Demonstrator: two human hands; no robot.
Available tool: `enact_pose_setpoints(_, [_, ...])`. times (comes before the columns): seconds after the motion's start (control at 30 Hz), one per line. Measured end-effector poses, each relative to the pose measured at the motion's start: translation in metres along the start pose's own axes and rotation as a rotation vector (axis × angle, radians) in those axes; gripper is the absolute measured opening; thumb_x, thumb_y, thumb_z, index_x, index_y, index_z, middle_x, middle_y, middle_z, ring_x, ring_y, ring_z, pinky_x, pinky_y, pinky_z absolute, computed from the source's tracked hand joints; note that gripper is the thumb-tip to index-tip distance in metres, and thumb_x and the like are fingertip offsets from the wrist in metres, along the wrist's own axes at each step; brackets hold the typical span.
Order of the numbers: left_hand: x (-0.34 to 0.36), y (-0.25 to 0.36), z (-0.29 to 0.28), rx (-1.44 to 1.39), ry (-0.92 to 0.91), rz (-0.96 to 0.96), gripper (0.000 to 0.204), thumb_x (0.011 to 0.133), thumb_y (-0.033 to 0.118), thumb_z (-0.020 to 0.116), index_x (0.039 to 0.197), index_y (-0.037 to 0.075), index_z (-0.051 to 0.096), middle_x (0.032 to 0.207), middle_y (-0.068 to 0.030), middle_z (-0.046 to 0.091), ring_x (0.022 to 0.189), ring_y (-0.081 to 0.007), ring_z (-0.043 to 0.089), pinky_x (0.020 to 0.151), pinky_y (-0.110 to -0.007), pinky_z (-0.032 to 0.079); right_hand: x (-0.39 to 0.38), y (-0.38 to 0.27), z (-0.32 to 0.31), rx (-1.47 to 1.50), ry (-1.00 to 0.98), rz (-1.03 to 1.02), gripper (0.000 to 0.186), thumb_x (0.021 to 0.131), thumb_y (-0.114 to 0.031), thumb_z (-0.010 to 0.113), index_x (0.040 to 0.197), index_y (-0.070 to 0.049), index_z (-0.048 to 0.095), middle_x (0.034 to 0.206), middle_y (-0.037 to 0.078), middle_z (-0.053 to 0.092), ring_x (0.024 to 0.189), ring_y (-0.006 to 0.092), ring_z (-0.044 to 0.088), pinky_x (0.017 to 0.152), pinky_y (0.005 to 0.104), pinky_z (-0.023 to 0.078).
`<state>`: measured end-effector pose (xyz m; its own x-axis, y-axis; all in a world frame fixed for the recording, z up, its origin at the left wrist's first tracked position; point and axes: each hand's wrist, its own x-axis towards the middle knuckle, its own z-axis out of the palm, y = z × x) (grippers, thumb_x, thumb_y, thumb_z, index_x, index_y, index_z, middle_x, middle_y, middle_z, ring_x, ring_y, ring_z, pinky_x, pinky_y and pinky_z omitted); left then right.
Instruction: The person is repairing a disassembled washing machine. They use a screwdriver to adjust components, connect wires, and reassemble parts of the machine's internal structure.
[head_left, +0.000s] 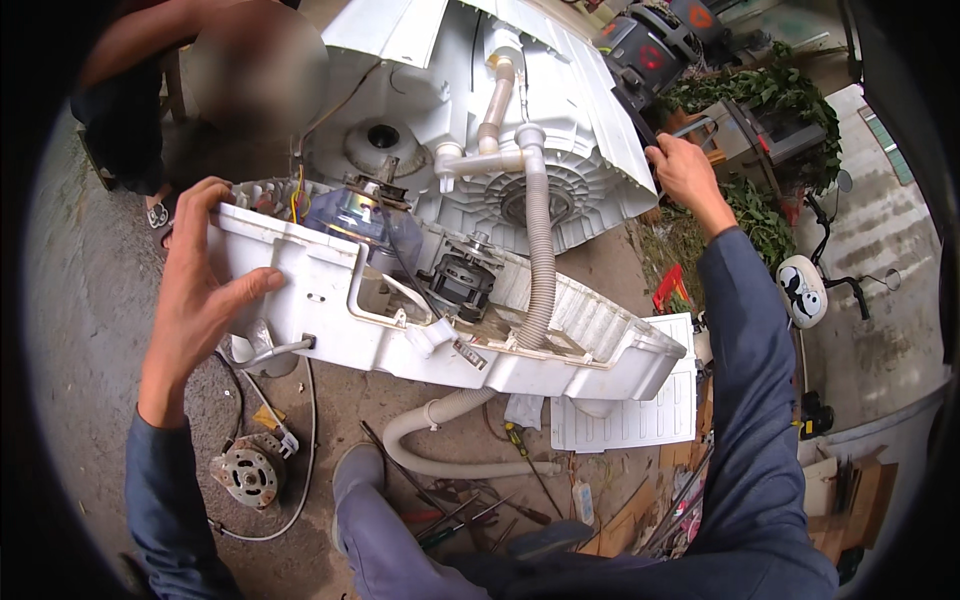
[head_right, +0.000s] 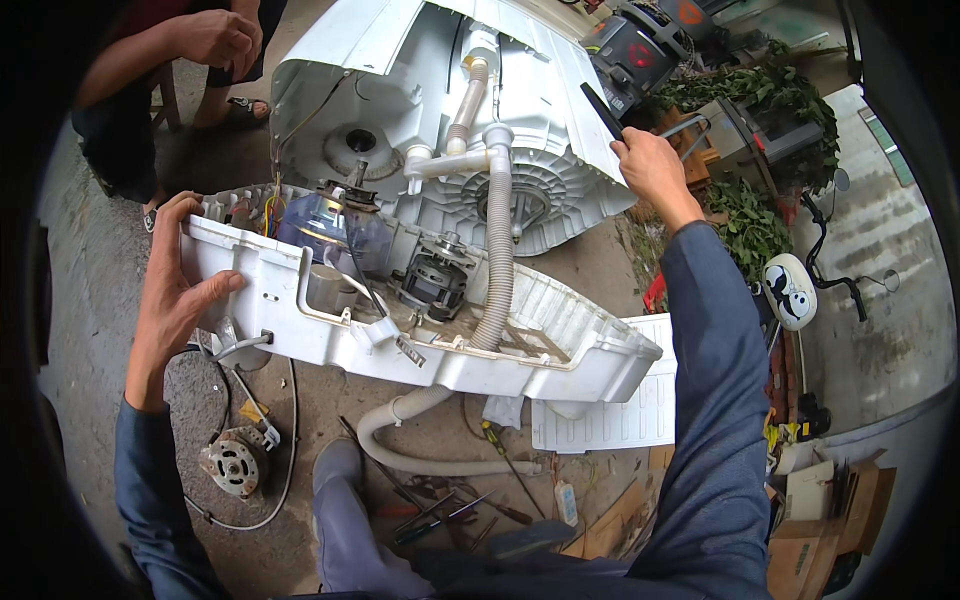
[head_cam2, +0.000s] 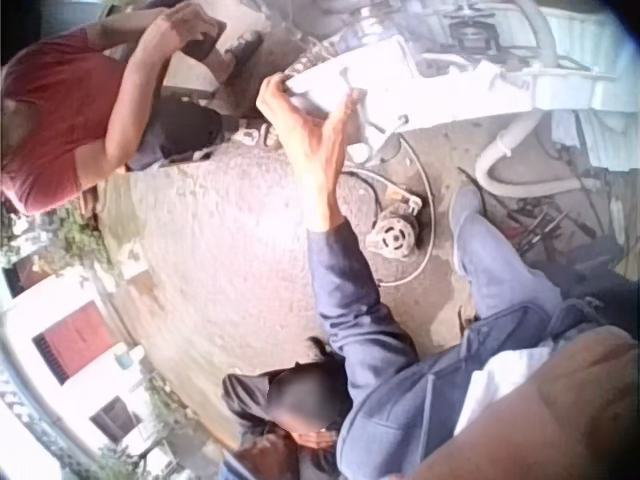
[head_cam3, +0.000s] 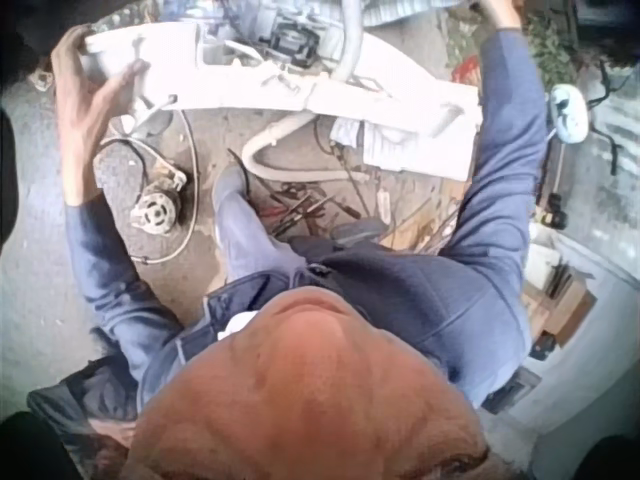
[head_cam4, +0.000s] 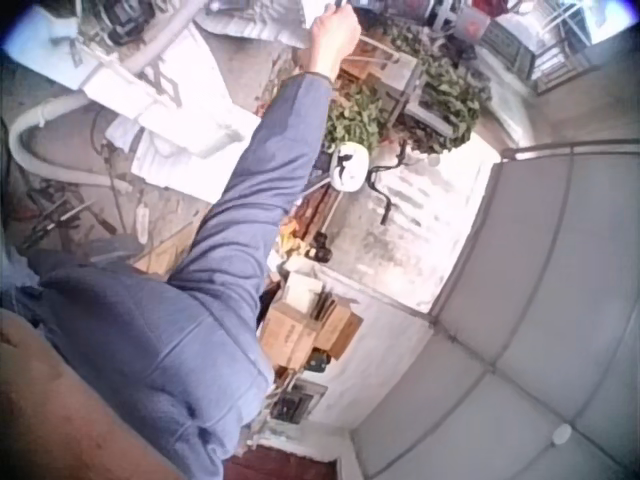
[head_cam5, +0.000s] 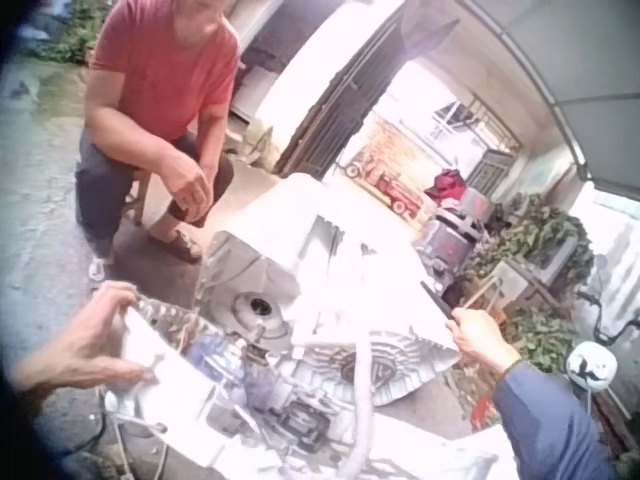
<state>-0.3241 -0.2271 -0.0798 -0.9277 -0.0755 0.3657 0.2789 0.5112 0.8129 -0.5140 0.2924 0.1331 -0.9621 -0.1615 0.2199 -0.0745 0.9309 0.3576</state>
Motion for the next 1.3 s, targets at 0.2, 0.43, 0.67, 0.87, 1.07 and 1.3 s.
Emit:
enact_pose_setpoints(0.2, [0.01,0.003,0.0,0.02,0.031,0.069,0.095,0.063,0.039,0.093,0.142,0.008,0.049,0.143,-0.0115,0.047,0.134,-0.0307,0.047,0.115,-0.045,0.038,0.026,-0.04,0.063,0.062,0.034,0.029,0.044,0.089,-0.026,0.07,0.125,0.0,0.067,0.115,0.028,0.07,0.111,0.0427,0.066,0.095,0.0497,0.052])
enact_pose_setpoints(0.43, [0.011,0.004,-0.008,0.094,0.046,0.124,0.087,0.07,0.034,0.091,0.138,0.002,0.047,0.138,-0.0151,0.047,0.126,-0.0301,0.051,0.108,-0.041,0.042,0.014,-0.209,0.048,0.476,-0.184,-0.485,0.031,0.093,-0.026,0.064,0.116,-0.005,0.071,0.101,0.021,0.074,0.099,0.0387,0.07,0.087,0.0484,0.055])
enact_pose_setpoints(0.67, [0.002,0.004,-0.005,0.07,0.04,0.117,0.087,0.068,0.033,0.091,0.137,0.002,0.048,0.138,-0.016,0.047,0.126,-0.032,0.049,0.109,-0.042,0.04,0.019,-0.346,0.059,0.277,-0.176,-0.802,0.033,0.092,-0.022,0.067,0.123,-0.011,0.068,0.119,0.016,0.067,0.113,0.0359,0.065,0.091,0.0477,0.054])
enact_pose_setpoints(0.87, [-0.009,0.001,-0.008,0.042,0.058,0.131,0.087,0.066,0.026,0.092,0.137,0.003,0.047,0.141,-0.0177,0.046,0.13,-0.0334,0.047,0.112,-0.043,0.039,0.035,-0.421,0.093,0.206,-0.094,-0.972,0.055,0.086,-0.017,0.068,0.14,-0.024,0.061,0.148,0.012,0.051,0.135,0.0347,0.051,0.104,0.0455,0.048])
enact_pose_setpoints(1.07, [-0.012,-0.002,-0.005,0.02,0.046,0.107,0.087,0.066,0.028,0.093,0.136,0.003,0.049,0.145,-0.0199,0.044,0.134,-0.0357,0.046,0.114,-0.045,0.038,0.05,-0.456,0.119,0.329,-0.736,-0.868,0.04,0.084,-0.018,0.062,0.121,-0.005,0.072,0.121,0.018,0.071,0.117,0.0383,0.065,0.094,0.0446,0.052])
enact_pose_setpoints(1.3, [-0.022,-0.005,-0.007,0.048,0.05,0.105,0.088,0.064,0.029,0.095,0.135,0.003,0.049,0.145,-0.0218,0.045,0.137,-0.0377,0.044,0.116,-0.046,0.035,0.041,-0.429,0.072,0.865,-0.936,-0.955,0.034,0.068,-0.024,0.089,0.085,-0.003,0.068,0.075,0.001,0.065,0.072,0.0113,0.056,0.063,0.0311,0.042])
